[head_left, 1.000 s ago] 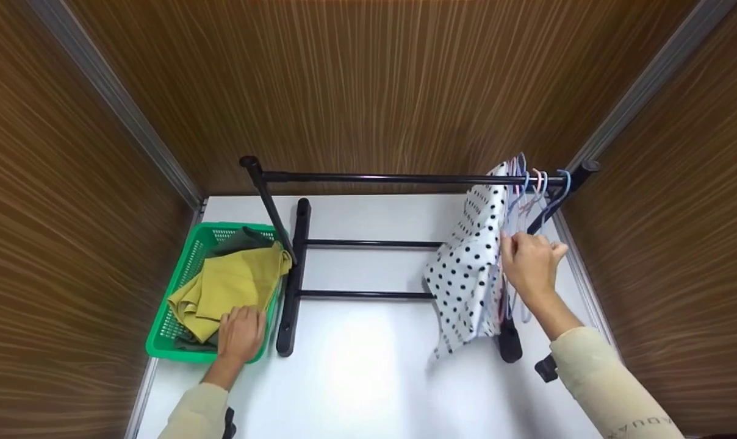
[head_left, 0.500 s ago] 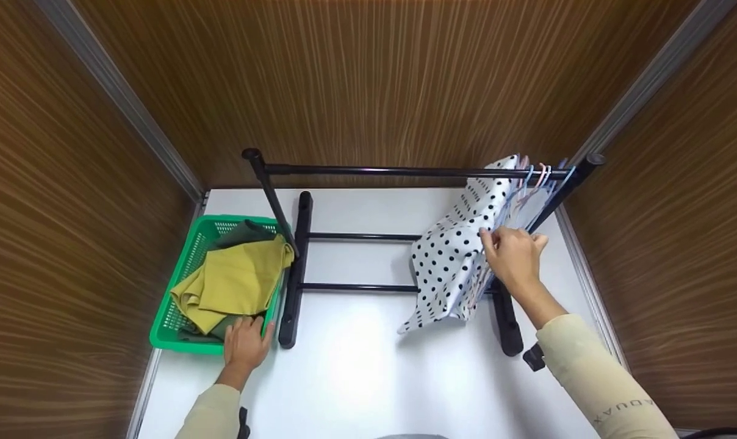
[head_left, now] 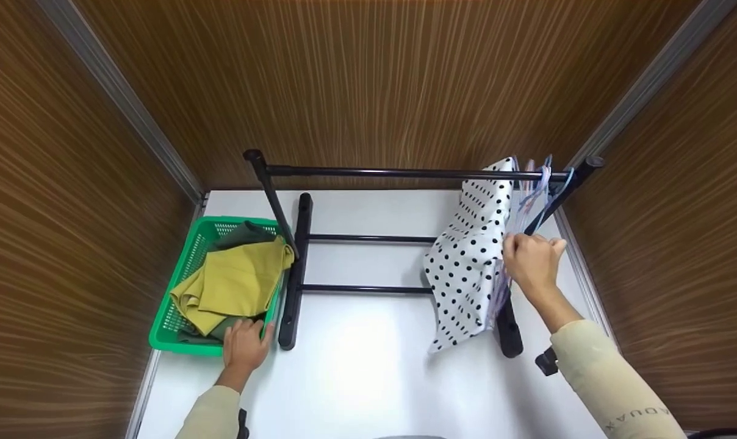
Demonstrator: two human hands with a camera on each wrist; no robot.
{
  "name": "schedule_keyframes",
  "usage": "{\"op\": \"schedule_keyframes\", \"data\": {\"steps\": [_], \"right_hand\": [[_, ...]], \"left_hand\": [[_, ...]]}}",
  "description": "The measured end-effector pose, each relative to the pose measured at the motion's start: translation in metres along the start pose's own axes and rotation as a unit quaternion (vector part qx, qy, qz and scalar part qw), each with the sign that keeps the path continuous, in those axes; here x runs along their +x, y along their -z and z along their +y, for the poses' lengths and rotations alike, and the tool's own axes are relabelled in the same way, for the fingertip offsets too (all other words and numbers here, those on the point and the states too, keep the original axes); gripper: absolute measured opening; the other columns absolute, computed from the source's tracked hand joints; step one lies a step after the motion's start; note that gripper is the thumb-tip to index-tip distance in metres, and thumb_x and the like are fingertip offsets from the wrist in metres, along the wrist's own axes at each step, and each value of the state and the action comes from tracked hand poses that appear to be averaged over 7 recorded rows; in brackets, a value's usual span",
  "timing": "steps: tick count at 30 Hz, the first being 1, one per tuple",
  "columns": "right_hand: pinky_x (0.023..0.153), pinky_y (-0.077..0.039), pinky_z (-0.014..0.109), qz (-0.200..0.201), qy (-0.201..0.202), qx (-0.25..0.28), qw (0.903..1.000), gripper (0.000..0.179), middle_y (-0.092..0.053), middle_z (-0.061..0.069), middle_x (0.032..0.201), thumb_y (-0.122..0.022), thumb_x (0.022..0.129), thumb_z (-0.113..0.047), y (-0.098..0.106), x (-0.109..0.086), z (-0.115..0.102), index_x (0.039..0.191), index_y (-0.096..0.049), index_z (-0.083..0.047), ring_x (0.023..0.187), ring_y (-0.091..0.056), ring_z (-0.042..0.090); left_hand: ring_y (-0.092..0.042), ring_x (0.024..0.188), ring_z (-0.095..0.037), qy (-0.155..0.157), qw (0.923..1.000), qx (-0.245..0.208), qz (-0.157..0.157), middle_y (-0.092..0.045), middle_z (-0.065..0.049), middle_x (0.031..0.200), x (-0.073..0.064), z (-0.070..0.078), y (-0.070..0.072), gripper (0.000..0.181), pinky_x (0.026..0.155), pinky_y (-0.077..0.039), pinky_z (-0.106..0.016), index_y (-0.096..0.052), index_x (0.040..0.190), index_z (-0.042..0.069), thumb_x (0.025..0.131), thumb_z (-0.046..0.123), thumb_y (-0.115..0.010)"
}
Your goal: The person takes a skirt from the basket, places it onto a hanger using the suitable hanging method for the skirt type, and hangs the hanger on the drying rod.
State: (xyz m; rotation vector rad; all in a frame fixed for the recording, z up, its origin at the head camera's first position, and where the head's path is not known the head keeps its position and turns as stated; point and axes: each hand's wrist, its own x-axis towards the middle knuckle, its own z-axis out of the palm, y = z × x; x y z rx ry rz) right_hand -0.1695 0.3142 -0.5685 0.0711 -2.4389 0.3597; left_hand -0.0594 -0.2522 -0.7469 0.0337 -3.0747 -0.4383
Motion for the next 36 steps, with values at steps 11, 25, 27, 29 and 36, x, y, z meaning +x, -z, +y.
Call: {"op": "schedule_keyframes", "data": {"steps": [11,25,27,29,36], "right_hand": [[0.063,-0.03,0.05,-0.048,-0.004,0.002,0.9988,0.038,-0.05,0.016,0.049,-0.053,0.087,-0.016,0.014,0.009,0.006,0.05,-0.047,-0.008,0.051,-0.047,0.038],[0.057,-0.034,0.051,0.0,0.036,0.017,0.9992,0.033,-0.057,0.02,0.057,-0.06,0.089,-0.014,0.023,0.031,0.008,0.058,-0.053,-0.003,0.058,-0.051,0.042],[0.059,-0.035,0.051,0.022,0.055,0.035,0.9976,0.029,-0.059,0.02,0.062,-0.06,0.089,-0.014,0.028,0.042,0.003,0.064,-0.058,0.0,0.062,-0.051,0.042],[0.06,-0.037,0.051,0.051,0.081,0.057,0.9938,0.025,-0.059,0.02,0.066,-0.059,0.09,-0.013,0.034,0.056,-0.003,0.071,-0.061,0.002,0.065,-0.051,0.041],[0.1,-0.038,0.051,0.085,0.109,0.104,0.985,0.034,-0.062,0.023,0.117,-0.056,0.092,-0.021,0.04,0.098,-0.02,0.111,-0.064,0.006,0.112,-0.051,0.043]], "left_hand": [[-0.058,0.095,-0.035,0.006,0.9999,-0.012,-0.005,-0.069,-0.014,0.095,0.001,-0.001,0.0,0.046,0.082,-0.04,-0.048,-0.073,0.106,0.005,0.102,0.044,-0.049],[-0.054,0.079,-0.031,0.01,0.9996,-0.026,-0.003,-0.061,-0.008,0.075,-0.013,0.004,0.005,0.045,0.075,-0.037,-0.046,-0.059,0.07,0.012,0.106,0.034,-0.043],[-0.055,0.081,-0.031,0.015,0.9996,-0.024,-0.004,-0.063,-0.009,0.078,-0.019,0.006,0.007,0.046,0.076,-0.038,-0.046,-0.06,0.071,0.012,0.107,0.034,-0.042],[-0.055,0.083,-0.031,0.021,0.9996,-0.02,-0.004,-0.064,-0.009,0.08,-0.025,0.009,0.008,0.047,0.077,-0.038,-0.047,-0.061,0.072,0.012,0.107,0.035,-0.04],[-0.055,0.08,-0.03,0.026,0.9995,-0.014,0.007,-0.062,-0.008,0.077,-0.028,0.01,0.008,0.045,0.075,-0.037,-0.045,-0.059,0.07,0.013,0.106,0.035,-0.042]]}}
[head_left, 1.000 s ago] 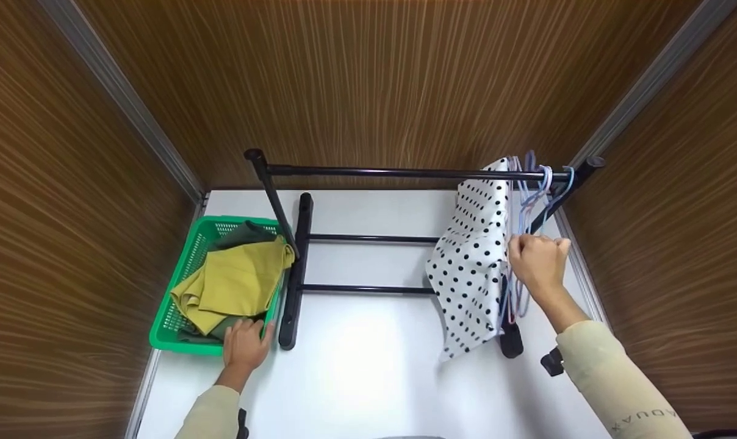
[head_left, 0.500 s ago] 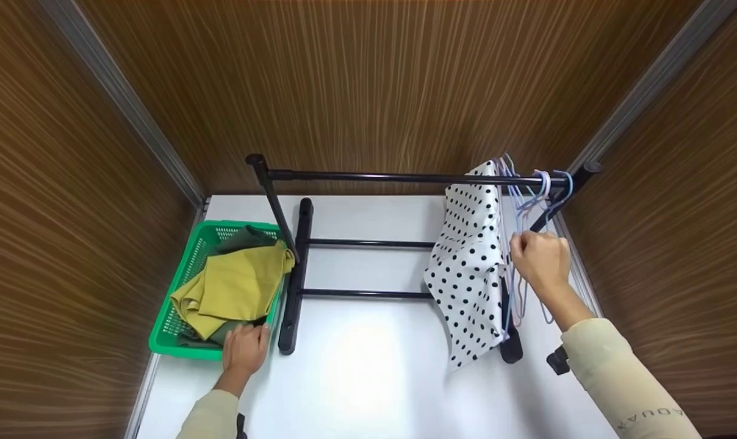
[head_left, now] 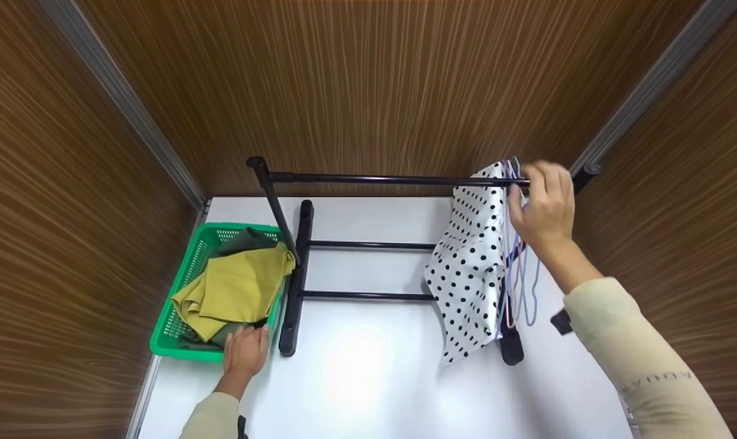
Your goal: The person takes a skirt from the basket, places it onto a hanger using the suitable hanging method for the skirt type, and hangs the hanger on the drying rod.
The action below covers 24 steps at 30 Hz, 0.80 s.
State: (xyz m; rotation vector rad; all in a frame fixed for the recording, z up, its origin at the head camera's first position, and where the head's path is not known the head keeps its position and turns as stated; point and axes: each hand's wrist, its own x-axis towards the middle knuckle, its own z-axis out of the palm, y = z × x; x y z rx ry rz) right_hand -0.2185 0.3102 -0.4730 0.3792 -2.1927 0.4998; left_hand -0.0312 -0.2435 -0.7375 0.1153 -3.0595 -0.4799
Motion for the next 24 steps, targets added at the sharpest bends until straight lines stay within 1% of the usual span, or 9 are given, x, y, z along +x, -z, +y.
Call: {"op": "schedule_keyframes", "data": {"steps": [2,4,8,12,15,17,20,22,24], "right_hand": [[0.11,-0.031,0.052,-0.035,-0.012,-0.013,0.9992,0.043,-0.058,0.023,0.129,-0.053,0.096,-0.026,-0.005,0.006,0.003,0.124,-0.06,0.006,0.124,-0.046,0.043],[0.113,-0.027,0.052,-0.073,-0.024,-0.03,0.9966,0.045,-0.059,0.023,0.131,-0.048,0.099,-0.029,-0.01,0.007,0.009,0.126,-0.059,0.006,0.129,-0.045,0.042],[0.112,-0.03,0.053,-0.111,-0.031,-0.041,0.9925,0.042,-0.067,0.024,0.114,-0.043,0.103,-0.029,-0.016,0.001,0.019,0.111,-0.065,0.006,0.125,-0.05,0.041],[0.109,-0.032,0.052,-0.101,-0.024,-0.035,0.9939,0.039,-0.069,0.023,0.105,-0.045,0.103,-0.028,-0.016,-0.005,0.023,0.101,-0.065,0.005,0.122,-0.053,0.04],[0.108,-0.032,0.052,-0.095,-0.025,-0.034,0.9945,0.035,-0.068,0.022,0.102,-0.048,0.103,-0.026,-0.015,-0.007,0.023,0.098,-0.064,0.004,0.121,-0.053,0.04],[0.108,-0.032,0.052,-0.099,-0.032,-0.035,0.994,0.033,-0.068,0.022,0.103,-0.049,0.102,-0.025,-0.014,-0.007,0.023,0.099,-0.064,0.004,0.12,-0.053,0.04],[0.108,-0.032,0.052,-0.114,-0.041,-0.04,0.9918,0.033,-0.068,0.022,0.104,-0.049,0.103,-0.025,-0.013,-0.007,0.022,0.099,-0.064,0.004,0.119,-0.052,0.039],[0.108,-0.032,0.052,-0.123,-0.045,-0.04,0.9907,0.035,-0.068,0.022,0.105,-0.048,0.103,-0.026,-0.014,-0.005,0.022,0.1,-0.064,0.004,0.119,-0.052,0.039],[0.107,-0.032,0.052,-0.129,-0.046,-0.038,0.9899,0.035,-0.068,0.022,0.106,-0.048,0.103,-0.027,-0.015,-0.005,0.022,0.1,-0.064,0.004,0.119,-0.052,0.039]], "left_hand": [[-0.054,0.079,-0.029,0.0,1.0,0.001,0.001,-0.061,-0.007,0.075,0.001,0.0,-0.001,0.046,0.074,-0.037,-0.045,-0.058,0.07,0.013,0.106,0.035,-0.042],[-0.054,0.078,-0.03,-0.001,1.0,0.001,-0.007,-0.061,-0.007,0.075,0.001,0.001,-0.001,0.046,0.074,-0.037,-0.045,-0.058,0.071,0.012,0.107,0.035,-0.041],[-0.054,0.08,-0.03,0.002,0.9997,-0.019,-0.015,-0.06,-0.009,0.08,0.002,0.004,0.001,0.039,0.074,-0.037,-0.046,-0.058,0.078,0.011,0.106,0.033,-0.044],[-0.056,0.087,-0.035,0.007,0.9979,-0.048,0.042,-0.056,-0.016,0.095,0.01,0.004,0.007,0.025,0.078,-0.039,-0.05,-0.057,0.099,0.004,0.101,0.029,-0.055],[-0.057,0.095,-0.04,0.011,0.9939,-0.062,0.091,-0.054,-0.021,0.109,0.023,0.003,0.014,0.031,0.083,-0.04,-0.054,-0.055,0.114,0.0,0.097,0.025,-0.061],[-0.056,0.101,-0.041,0.015,0.9927,-0.061,0.103,-0.054,-0.023,0.114,0.031,0.003,0.02,0.036,0.084,-0.039,-0.055,-0.053,0.119,-0.001,0.095,0.024,-0.063],[-0.053,0.109,-0.043,0.031,0.9946,-0.047,0.087,-0.052,-0.025,0.123,0.043,0.0,0.027,0.042,0.089,-0.037,-0.057,-0.05,0.126,-0.001,0.093,0.021,-0.066],[-0.049,0.114,-0.044,0.045,0.9972,-0.032,0.051,-0.048,-0.026,0.129,0.049,-0.002,0.03,0.05,0.091,-0.036,-0.059,-0.047,0.131,0.0,0.089,0.016,-0.069],[-0.044,0.118,-0.046,0.063,0.9978,-0.019,-0.001,-0.044,-0.027,0.136,0.053,-0.005,0.031,0.06,0.094,-0.033,-0.061,-0.043,0.137,0.002,0.085,0.011,-0.071]]}}
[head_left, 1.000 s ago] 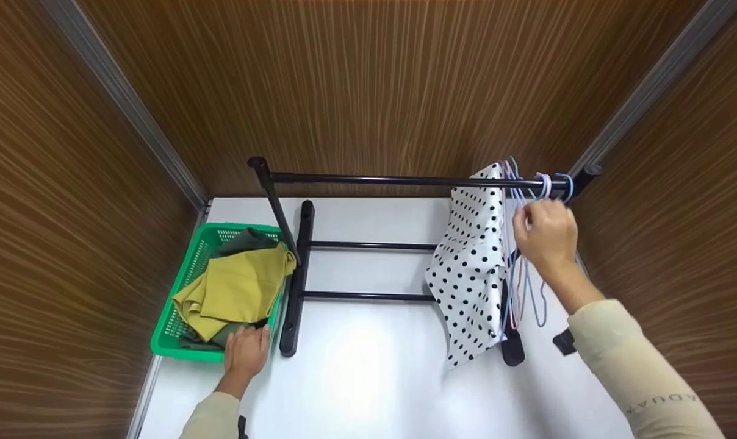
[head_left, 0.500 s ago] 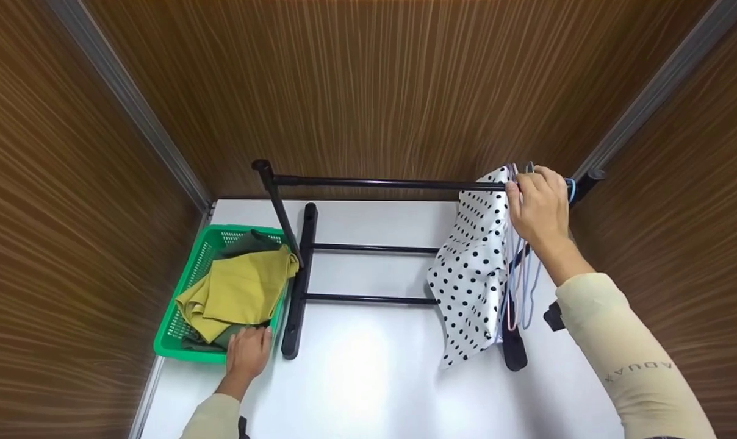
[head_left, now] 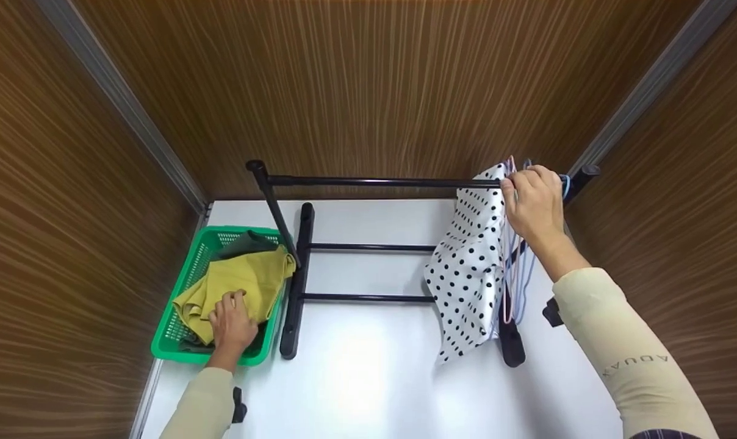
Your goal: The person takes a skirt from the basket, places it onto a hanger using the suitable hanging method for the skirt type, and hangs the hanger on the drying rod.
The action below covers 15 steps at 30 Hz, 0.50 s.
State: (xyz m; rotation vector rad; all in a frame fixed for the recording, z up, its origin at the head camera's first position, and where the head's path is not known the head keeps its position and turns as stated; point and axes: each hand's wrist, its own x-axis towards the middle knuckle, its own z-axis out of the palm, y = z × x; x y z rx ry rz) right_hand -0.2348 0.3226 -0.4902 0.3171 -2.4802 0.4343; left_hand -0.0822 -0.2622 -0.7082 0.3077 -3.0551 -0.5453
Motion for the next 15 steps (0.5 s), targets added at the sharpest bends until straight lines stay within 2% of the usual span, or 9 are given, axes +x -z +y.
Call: {"op": "schedule_keyframes", "data": {"steps": [4,7,10,15], "right_hand": [[0.106,-0.033,0.052,-0.001,0.003,0.002,1.0,0.035,-0.069,0.022,0.105,-0.049,0.103,-0.028,-0.002,0.002,-0.001,0.098,-0.064,0.003,0.118,-0.052,0.039],[0.104,-0.033,0.052,-0.001,0.006,0.002,1.0,0.036,-0.069,0.022,0.104,-0.049,0.103,-0.028,-0.003,0.002,-0.001,0.096,-0.064,0.003,0.116,-0.053,0.039],[0.104,-0.033,0.053,-0.001,0.011,0.002,0.9999,0.034,-0.069,0.022,0.104,-0.05,0.103,-0.027,-0.003,0.003,0.0,0.096,-0.064,0.003,0.115,-0.053,0.04],[0.105,-0.033,0.053,-0.008,0.008,-0.001,0.9999,0.039,-0.069,0.022,0.105,-0.046,0.104,-0.03,0.0,0.004,0.0,0.096,-0.064,0.003,0.114,-0.053,0.039]], "left_hand": [[-0.037,0.123,-0.049,0.017,0.9935,0.026,-0.11,-0.037,-0.03,0.144,0.005,-0.006,-0.006,0.074,0.096,-0.029,-0.064,-0.037,0.146,0.003,0.08,0.006,-0.072],[-0.037,0.124,-0.05,0.013,0.9867,0.035,-0.158,-0.038,-0.03,0.144,0.005,-0.008,-0.012,0.074,0.095,-0.029,-0.064,-0.038,0.146,0.002,0.082,0.009,-0.073],[-0.038,0.124,-0.05,-0.005,0.9828,0.039,-0.181,-0.04,-0.029,0.142,0.005,-0.01,-0.016,0.072,0.094,-0.03,-0.063,-0.04,0.146,0.003,0.082,0.009,-0.074],[-0.041,0.122,-0.048,-0.052,0.9797,0.058,-0.185,-0.045,-0.028,0.137,0.003,-0.011,-0.014,0.07,0.095,-0.033,-0.062,-0.043,0.145,0.005,0.084,0.012,-0.075]]}}
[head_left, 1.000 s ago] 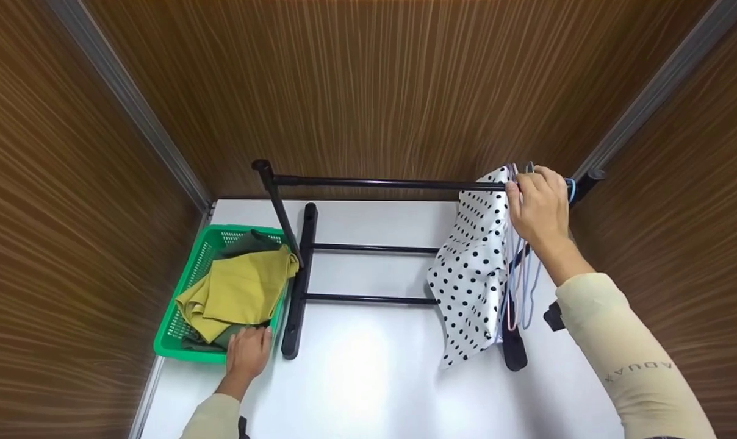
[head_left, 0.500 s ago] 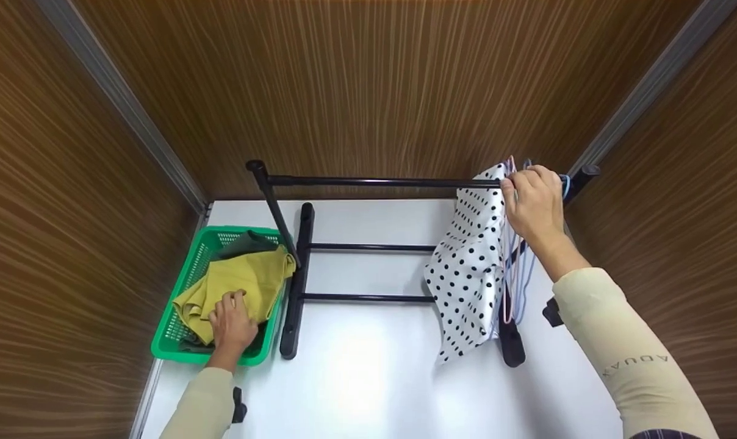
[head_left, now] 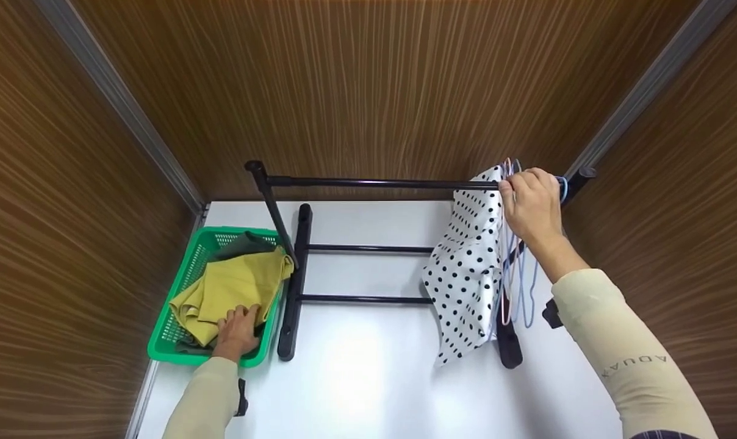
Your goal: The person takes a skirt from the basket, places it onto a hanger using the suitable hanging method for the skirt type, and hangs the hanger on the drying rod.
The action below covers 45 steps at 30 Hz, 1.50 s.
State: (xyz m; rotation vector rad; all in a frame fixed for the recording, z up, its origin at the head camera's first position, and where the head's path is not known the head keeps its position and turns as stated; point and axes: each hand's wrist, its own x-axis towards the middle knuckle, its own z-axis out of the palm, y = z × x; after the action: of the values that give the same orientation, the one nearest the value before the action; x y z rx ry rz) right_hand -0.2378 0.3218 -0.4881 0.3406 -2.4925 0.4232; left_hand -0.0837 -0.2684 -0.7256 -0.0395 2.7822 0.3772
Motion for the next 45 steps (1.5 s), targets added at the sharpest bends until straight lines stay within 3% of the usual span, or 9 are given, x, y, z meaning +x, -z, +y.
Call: {"op": "schedule_keyframes", "data": {"steps": [6,14,17,21,29,39,45], "right_hand": [[0.106,-0.033,0.053,-0.015,-0.004,0.003,0.9999,0.037,-0.068,0.023,0.107,-0.046,0.105,-0.029,-0.001,0.0,-0.004,0.099,-0.063,0.003,0.117,-0.052,0.04],[0.106,-0.032,0.053,-0.018,-0.008,0.009,0.9998,0.037,-0.068,0.022,0.106,-0.047,0.105,-0.03,-0.003,-0.002,-0.005,0.099,-0.064,0.003,0.117,-0.052,0.039],[0.106,-0.032,0.053,-0.013,-0.004,0.011,0.9999,0.036,-0.068,0.022,0.105,-0.047,0.104,-0.029,-0.003,0.0,-0.005,0.098,-0.063,0.003,0.116,-0.052,0.04],[0.106,-0.032,0.054,-0.013,-0.002,0.011,0.9999,0.037,-0.067,0.022,0.104,-0.046,0.105,-0.029,-0.003,0.001,-0.005,0.097,-0.062,0.004,0.115,-0.052,0.04],[0.106,-0.032,0.054,-0.018,-0.004,0.001,0.9998,0.041,-0.066,0.023,0.104,-0.044,0.105,-0.032,0.0,0.0,-0.001,0.098,-0.062,0.004,0.116,-0.051,0.04],[0.107,-0.03,0.054,-0.028,-0.018,-0.005,0.9994,0.041,-0.065,0.022,0.105,-0.042,0.106,-0.033,0.002,-0.002,-0.001,0.099,-0.061,0.003,0.117,-0.05,0.039],[0.107,-0.031,0.054,-0.016,-0.01,-0.003,0.9998,0.037,-0.066,0.022,0.104,-0.046,0.105,-0.03,0.001,-0.003,0.0,0.099,-0.062,0.003,0.117,-0.051,0.04]], "left_hand": [[-0.049,0.118,-0.045,-0.024,0.9986,0.045,0.013,-0.049,-0.027,0.131,-0.009,-0.004,-0.003,0.055,0.092,-0.039,-0.061,-0.048,0.135,0.001,0.09,0.02,-0.072],[-0.062,0.101,-0.04,-0.031,0.9942,0.078,0.067,-0.065,-0.021,0.109,-0.005,0.0,-0.01,0.031,0.082,-0.049,-0.055,-0.06,0.119,-0.002,0.095,0.017,-0.064],[-0.063,0.095,-0.04,-0.01,0.9948,0.072,0.071,-0.066,-0.019,0.101,-0.003,0.003,-0.008,0.027,0.079,-0.049,-0.054,-0.061,0.112,-0.001,0.096,0.02,-0.063],[-0.062,0.094,-0.04,0.017,0.9963,0.049,0.069,-0.066,-0.02,0.1,0.0,0.004,-0.004,0.03,0.079,-0.048,-0.055,-0.061,0.114,-0.001,0.099,0.025,-0.059],[-0.063,0.087,-0.042,0.031,0.9928,0.01,0.115,-0.066,-0.023,0.092,0.005,0.006,0.008,0.029,0.075,-0.047,-0.056,-0.062,0.106,-0.004,0.101,0.023,-0.053],[-0.06,0.086,-0.044,0.013,0.9782,-0.019,0.206,-0.063,-0.026,0.085,0.007,0.009,0.021,0.021,0.075,-0.046,-0.057,-0.059,0.095,-0.007,0.097,0.014,-0.053],[-0.059,0.083,-0.045,0.003,0.9612,-0.041,0.273,-0.06,-0.025,0.079,0.009,0.019,0.027,0.019,0.075,-0.046,-0.057,-0.057,0.091,-0.006,0.095,0.012,-0.056]]}}
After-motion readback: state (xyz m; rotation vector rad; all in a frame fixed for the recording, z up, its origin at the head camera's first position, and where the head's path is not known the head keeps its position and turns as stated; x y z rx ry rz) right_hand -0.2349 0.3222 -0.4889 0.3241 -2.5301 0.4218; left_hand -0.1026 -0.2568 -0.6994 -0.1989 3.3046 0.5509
